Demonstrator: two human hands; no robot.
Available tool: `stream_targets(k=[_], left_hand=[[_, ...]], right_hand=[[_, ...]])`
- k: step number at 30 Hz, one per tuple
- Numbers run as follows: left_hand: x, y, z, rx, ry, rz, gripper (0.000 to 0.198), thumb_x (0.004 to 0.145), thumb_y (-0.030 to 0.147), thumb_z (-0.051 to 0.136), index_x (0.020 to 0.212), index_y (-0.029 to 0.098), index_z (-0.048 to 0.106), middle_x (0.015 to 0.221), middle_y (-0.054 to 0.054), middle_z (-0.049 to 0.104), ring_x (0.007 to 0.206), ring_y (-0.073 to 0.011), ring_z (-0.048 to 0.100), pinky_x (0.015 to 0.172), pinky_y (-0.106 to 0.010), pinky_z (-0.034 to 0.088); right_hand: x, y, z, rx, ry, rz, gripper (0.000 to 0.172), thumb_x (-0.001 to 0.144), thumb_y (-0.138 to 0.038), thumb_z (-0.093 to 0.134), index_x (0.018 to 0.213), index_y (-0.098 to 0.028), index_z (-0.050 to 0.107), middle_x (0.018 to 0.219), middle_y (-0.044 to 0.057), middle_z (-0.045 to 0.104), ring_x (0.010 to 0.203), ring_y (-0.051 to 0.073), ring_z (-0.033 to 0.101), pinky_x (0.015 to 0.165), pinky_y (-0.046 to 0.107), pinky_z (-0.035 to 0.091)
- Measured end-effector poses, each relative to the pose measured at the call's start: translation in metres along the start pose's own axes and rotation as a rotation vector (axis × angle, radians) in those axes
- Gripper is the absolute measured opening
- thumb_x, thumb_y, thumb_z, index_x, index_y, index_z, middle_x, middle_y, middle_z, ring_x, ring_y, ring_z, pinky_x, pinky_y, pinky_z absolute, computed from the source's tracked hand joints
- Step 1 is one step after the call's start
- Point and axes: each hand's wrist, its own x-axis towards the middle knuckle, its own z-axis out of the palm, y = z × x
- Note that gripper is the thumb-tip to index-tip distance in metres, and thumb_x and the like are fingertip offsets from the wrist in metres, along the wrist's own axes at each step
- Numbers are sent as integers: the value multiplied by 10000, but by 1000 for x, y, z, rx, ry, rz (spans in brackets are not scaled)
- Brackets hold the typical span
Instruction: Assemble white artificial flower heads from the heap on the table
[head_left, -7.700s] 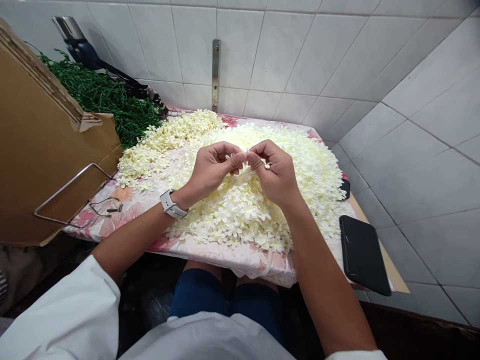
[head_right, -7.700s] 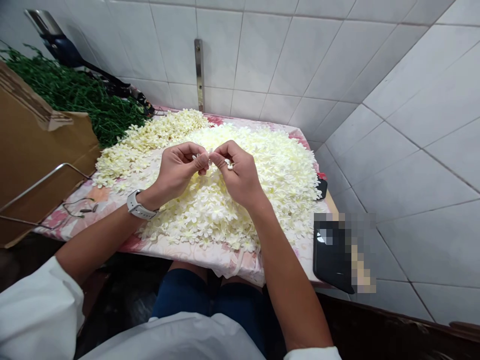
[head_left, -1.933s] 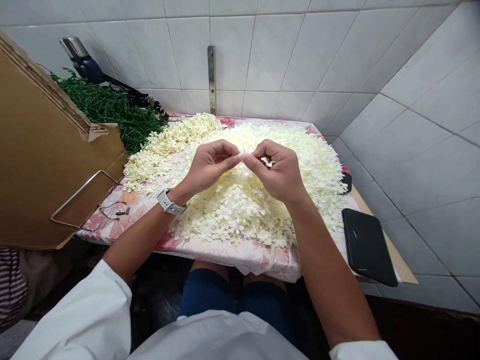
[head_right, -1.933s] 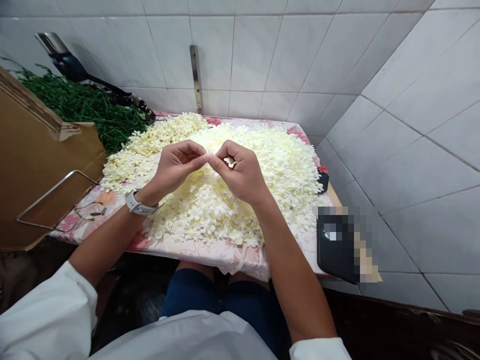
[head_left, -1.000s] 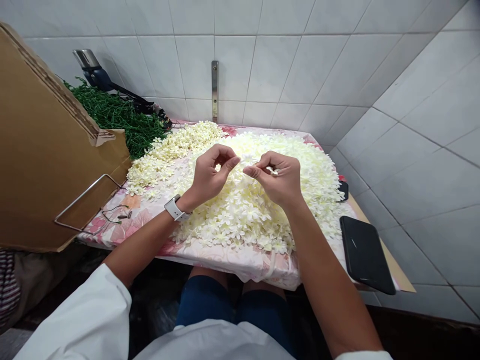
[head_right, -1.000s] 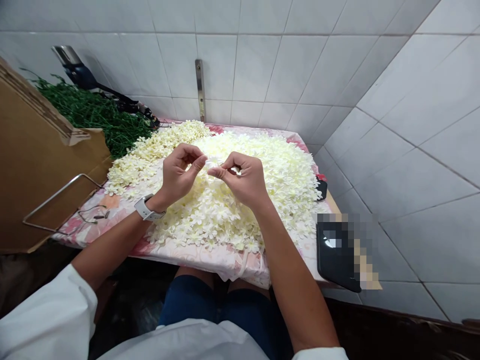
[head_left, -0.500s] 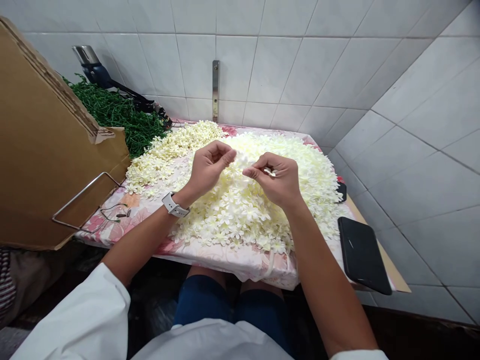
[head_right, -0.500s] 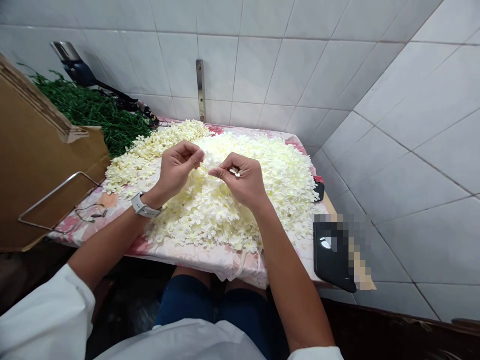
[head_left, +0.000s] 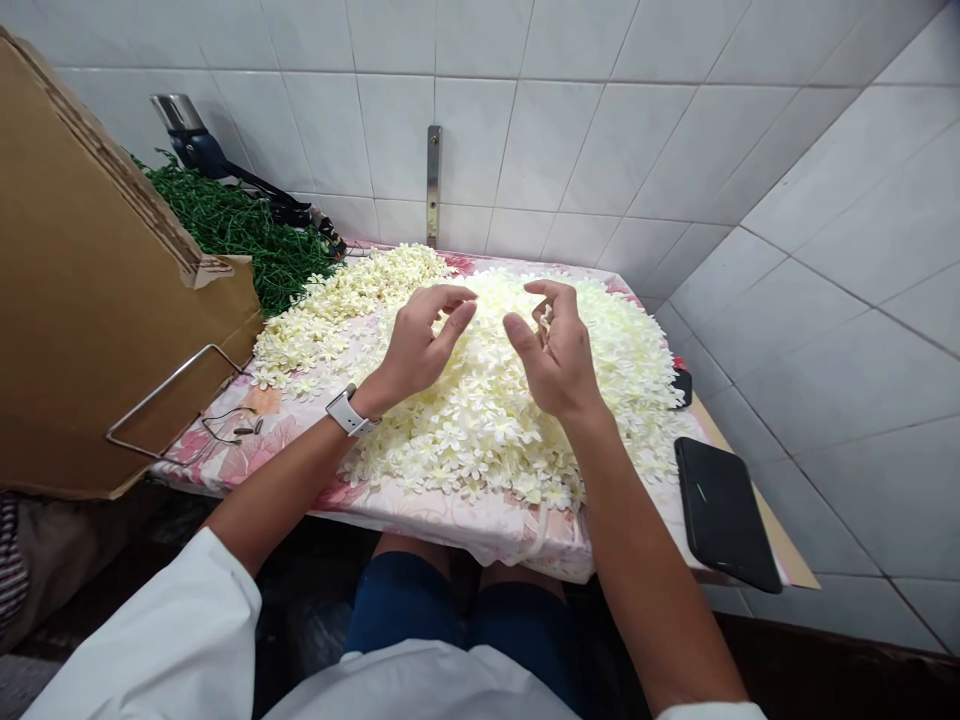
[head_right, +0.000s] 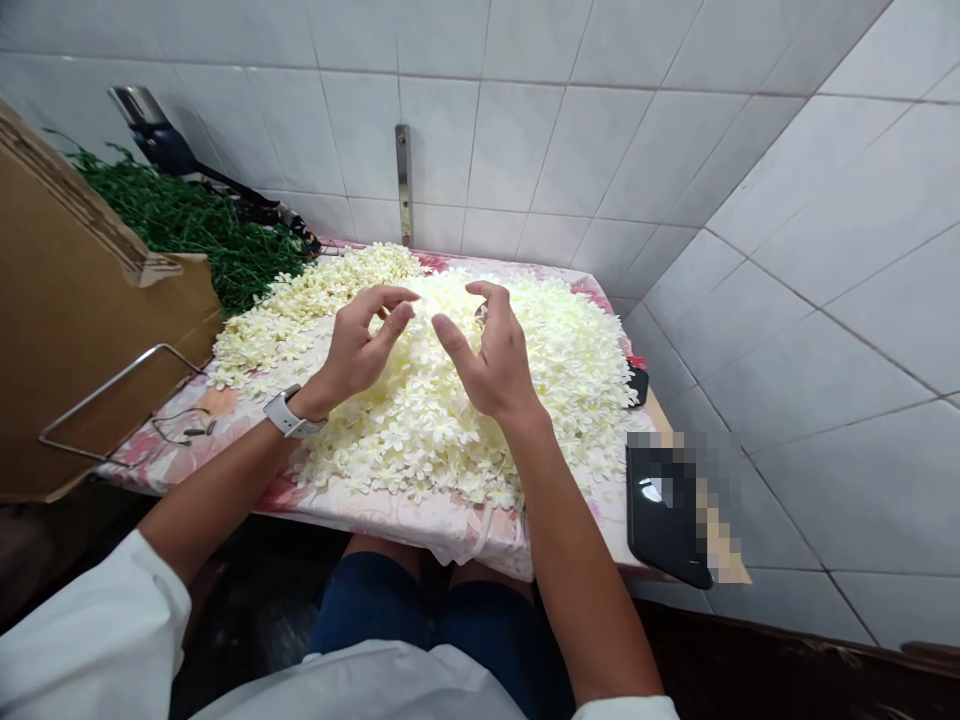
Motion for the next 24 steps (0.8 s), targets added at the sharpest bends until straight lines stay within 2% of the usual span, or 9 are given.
stream_targets(k=[2,4,7,10,15,17,20,24], left_hand=[[-2,5,1,-28,-69,30,319,994,464,554,942,190,711,930,-74,762,850,-175,639,806,-339,457],[-4,9,3,-46,-107,50,340,1001,458,540,880,187,705,858,-66,751,810,-173,629,800,-344,447],[-6,11,4,-81,-133,71,330,1006,431,543,857,182,700,829,-59,745,786,-162,629,789,-331,451],[-7,10,4,-90,-123,98,239,980,393,606,917,183,699,895,-64,762,825,-159,652,795,-313,466],[-7,8,4,23,-61,296,142,915,319,705,918,181,670,860,-60,750,829,-173,648,799,-313,482],[-7,7,4,27,-34,321,107,937,277,670,881,186,662,846,-56,747,826,-169,650,804,-311,486],[-6,7,3,-22,11,242,148,947,270,654,827,185,648,807,-43,723,783,-153,638,769,-299,481],[-4,9,1,-120,13,171,137,921,214,666,795,179,626,768,-22,679,733,-131,606,717,-274,469]], right_hand=[[-1,-2,0,6,23,-34,416,1019,-537,431,1256,-217,551,1079,93,602,1021,238,599,890,404,488],[-2,-4,2,0,14,-91,409,1047,-464,364,1282,-203,573,1089,104,607,1023,241,601,925,425,495],[-2,-4,7,-62,8,-149,391,1040,-379,425,1369,-216,558,1033,94,594,948,228,589,879,415,522],[-2,-1,12,-117,6,-235,408,1012,-309,503,1407,-224,560,973,87,582,873,216,578,777,383,540],[-4,0,17,-209,30,-443,417,989,-154,473,1380,-209,608,938,95,637,851,209,606,736,365,541],[-5,-2,18,-201,39,-418,401,968,-179,558,1364,-214,611,922,81,655,809,196,600,731,359,543],[-6,-5,19,-36,45,-272,393,890,-241,724,1270,-234,625,919,34,658,728,155,576,705,330,547],[-6,-8,20,275,47,-71,175,868,-293,773,975,-235,646,875,-5,643,760,127,606,722,281,542]])
